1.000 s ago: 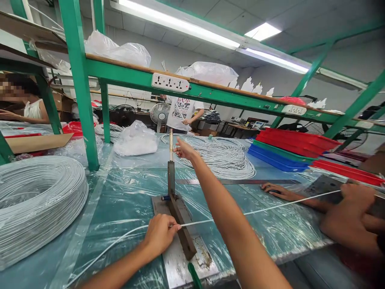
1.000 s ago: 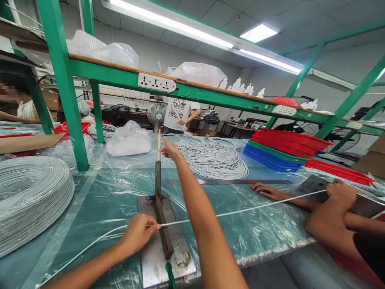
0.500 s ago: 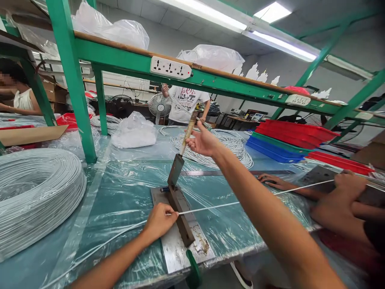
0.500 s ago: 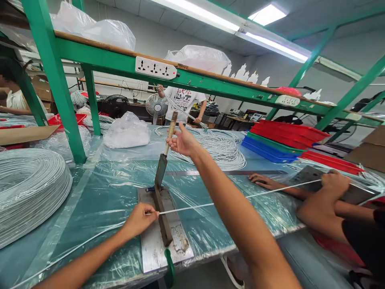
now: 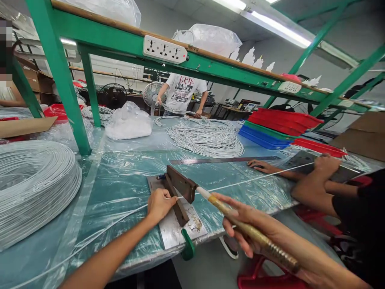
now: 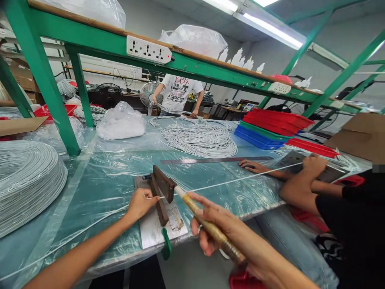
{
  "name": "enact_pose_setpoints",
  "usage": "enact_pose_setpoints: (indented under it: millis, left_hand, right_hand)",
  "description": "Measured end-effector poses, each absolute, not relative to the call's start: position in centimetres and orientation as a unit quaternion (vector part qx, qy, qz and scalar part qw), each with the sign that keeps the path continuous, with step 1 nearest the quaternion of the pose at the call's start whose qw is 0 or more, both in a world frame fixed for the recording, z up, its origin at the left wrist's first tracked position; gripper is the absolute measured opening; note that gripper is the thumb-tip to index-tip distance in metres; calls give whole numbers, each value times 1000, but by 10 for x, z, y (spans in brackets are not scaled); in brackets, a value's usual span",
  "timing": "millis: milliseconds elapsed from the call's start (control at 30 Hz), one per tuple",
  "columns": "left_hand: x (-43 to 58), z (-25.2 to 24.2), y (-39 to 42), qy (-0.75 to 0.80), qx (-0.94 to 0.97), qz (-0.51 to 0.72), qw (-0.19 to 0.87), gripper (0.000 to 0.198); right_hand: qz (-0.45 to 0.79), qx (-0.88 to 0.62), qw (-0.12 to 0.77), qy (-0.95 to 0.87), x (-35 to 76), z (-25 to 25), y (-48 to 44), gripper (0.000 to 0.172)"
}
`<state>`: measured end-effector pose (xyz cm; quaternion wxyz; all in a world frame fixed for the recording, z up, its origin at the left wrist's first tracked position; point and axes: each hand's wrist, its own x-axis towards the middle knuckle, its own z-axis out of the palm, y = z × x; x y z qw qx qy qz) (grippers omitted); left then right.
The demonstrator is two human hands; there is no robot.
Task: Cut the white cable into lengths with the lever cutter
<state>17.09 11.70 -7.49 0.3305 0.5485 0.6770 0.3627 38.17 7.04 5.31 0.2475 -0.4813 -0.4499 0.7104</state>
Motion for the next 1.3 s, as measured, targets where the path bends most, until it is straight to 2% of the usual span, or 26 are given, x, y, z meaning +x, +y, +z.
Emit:
enact_pose_setpoints:
  millis: [67, 167, 233, 333, 467, 633, 800, 867, 967, 1033, 1067, 1100, 1200, 1300]
  left_hand:
    - [172, -73, 116, 681, 552, 359, 321, 33]
    - [173, -72, 115, 686, 557, 355, 307, 34]
    - [174, -71, 115, 686, 562, 354, 299, 34]
    - [175, -71, 115, 682, 569, 354, 293, 35]
    - [175, -72, 116, 679, 573, 356, 289, 35]
    - [177, -73, 115, 673, 572, 367, 290, 35]
    - [176, -77, 113, 656, 563, 400, 305, 37]
    - [174, -79, 112, 635, 561, 421, 323, 39]
    - [168, -75, 111, 591, 554, 457, 366, 42]
    - [162, -69, 108, 562, 546, 482, 392, 41]
    - [160, -66, 106, 549, 542, 492, 403, 40]
    - [157, -63, 103, 538, 539, 500, 413, 39]
    - [153, -60, 91, 518, 534, 507, 436, 40]
    - [157, -66, 77, 506, 521, 505, 466, 42]
  right_hand:
    - [714, -495, 235, -436, 380, 47, 60, 61]
    - [715, -532, 208, -403, 375, 41, 51, 39]
    - [709, -561, 186, -386, 373, 34, 48, 33]
    - [688, -564, 148, -432, 371, 22, 48, 34]
    - [634, -557, 149, -515, 370, 22, 46, 38]
    - [601, -580, 151, -529, 372, 16, 41, 38]
    - [521, -573, 252, -581, 373, -44, 27, 28]
    - [531, -573, 247, -573, 373, -54, 22, 31]
    - [590, -574, 204, -530, 376, -30, 22, 59]
    - [624, -554, 217, -507, 380, 5, 30, 76]
    - [638, -540, 234, -497, 381, 25, 36, 79]
    - [650, -524, 251, -490, 381, 44, 45, 77]
    - [660, -475, 303, -497, 372, 95, 82, 58]
    - [654, -423, 358, -515, 347, 127, 137, 67]
